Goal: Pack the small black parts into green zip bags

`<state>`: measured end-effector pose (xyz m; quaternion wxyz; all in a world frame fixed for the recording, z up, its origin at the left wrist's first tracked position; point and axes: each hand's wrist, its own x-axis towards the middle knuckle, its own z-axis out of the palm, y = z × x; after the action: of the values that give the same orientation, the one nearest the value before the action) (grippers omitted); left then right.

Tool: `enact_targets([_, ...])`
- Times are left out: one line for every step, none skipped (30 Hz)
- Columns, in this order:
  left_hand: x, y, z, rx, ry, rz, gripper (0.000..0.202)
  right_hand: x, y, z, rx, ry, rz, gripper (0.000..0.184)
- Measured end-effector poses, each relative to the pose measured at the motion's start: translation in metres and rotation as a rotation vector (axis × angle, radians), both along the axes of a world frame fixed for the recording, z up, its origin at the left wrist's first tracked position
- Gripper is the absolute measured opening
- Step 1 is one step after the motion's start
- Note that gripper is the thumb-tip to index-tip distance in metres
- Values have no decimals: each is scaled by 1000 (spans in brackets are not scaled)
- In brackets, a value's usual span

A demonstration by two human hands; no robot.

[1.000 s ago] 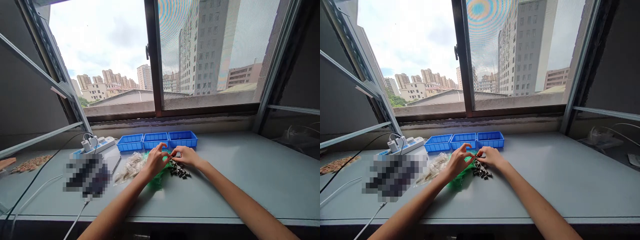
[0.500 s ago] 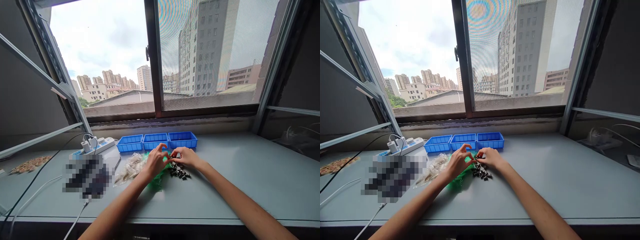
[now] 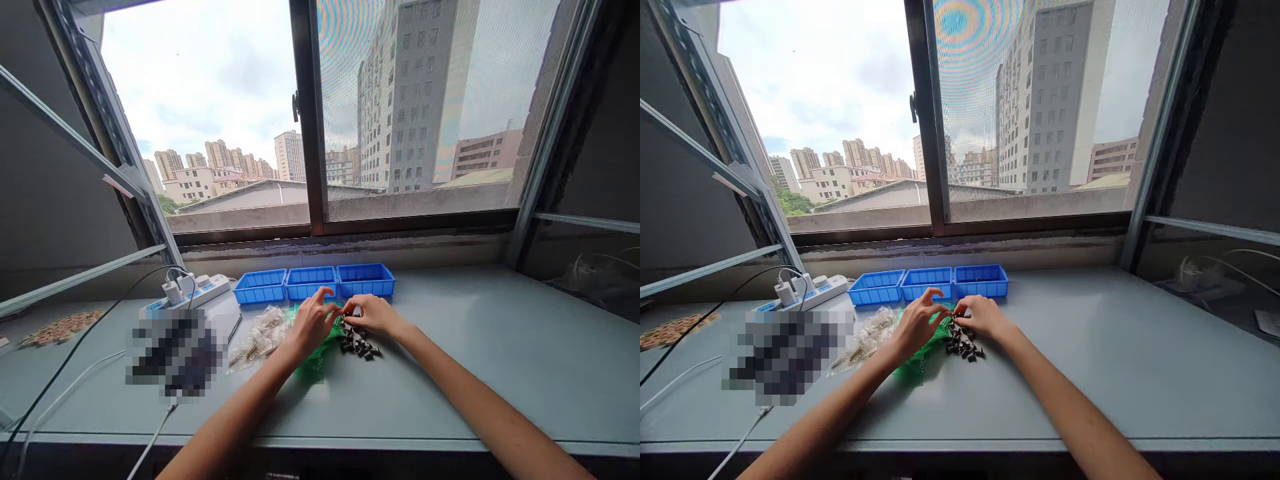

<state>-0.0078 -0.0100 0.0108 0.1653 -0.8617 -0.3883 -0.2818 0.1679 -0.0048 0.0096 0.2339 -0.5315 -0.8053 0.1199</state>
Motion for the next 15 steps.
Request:
enact_targets([0,0,0,4,-3,2,12,0,0,0,-1,1,0,12])
enact_targets([0,0,0,9,-6,3,13,0,0,0,-1,1,0,11])
enact_targets([1,0,0,13,-9,2,14,0,0,0,0,1,-2,11])
enact_targets([1,0,0,16,-12,0,15,0,0,0,1,1,-4,11])
enact_targets([1,0,0,19,-16,-4,15,0,0,0,2,0,-5,11])
enact_targets([1,0,0,20,-22,-9,16,0,0,0,2,-1,-8,10])
enact_targets([0,0,-1,21,-28,-16,16,0,0,0,2,-4,-11,10])
enact_targets([0,0,-1,20,-34,-25,16,0,0,0,2,-7,-16,10])
enact_targets([0,0,-1,17,-38,-35,15,0,0,1,2,-9,-21,10])
enact_targets([-1,0,-1,15,-41,-44,15,0,0,1,2,-11,-26,10])
enact_targets([-1,0,-1,14,-41,-50,15,-1,0,1,3,-12,-30,10])
enact_targets([-1,1,-1,12,-38,-53,14,-1,0,1,2,-12,-34,10])
enact_targets([-2,0,-1,10,-35,-53,13,-1,-1,1,1,-13,-39,11])
enact_targets([-2,0,-1,8,-31,-49,12,-2,-1,2,0,-14,-42,11])
enact_targets([-1,0,0,6,-26,-46,11,-2,-1,2,-1,-16,-46,11])
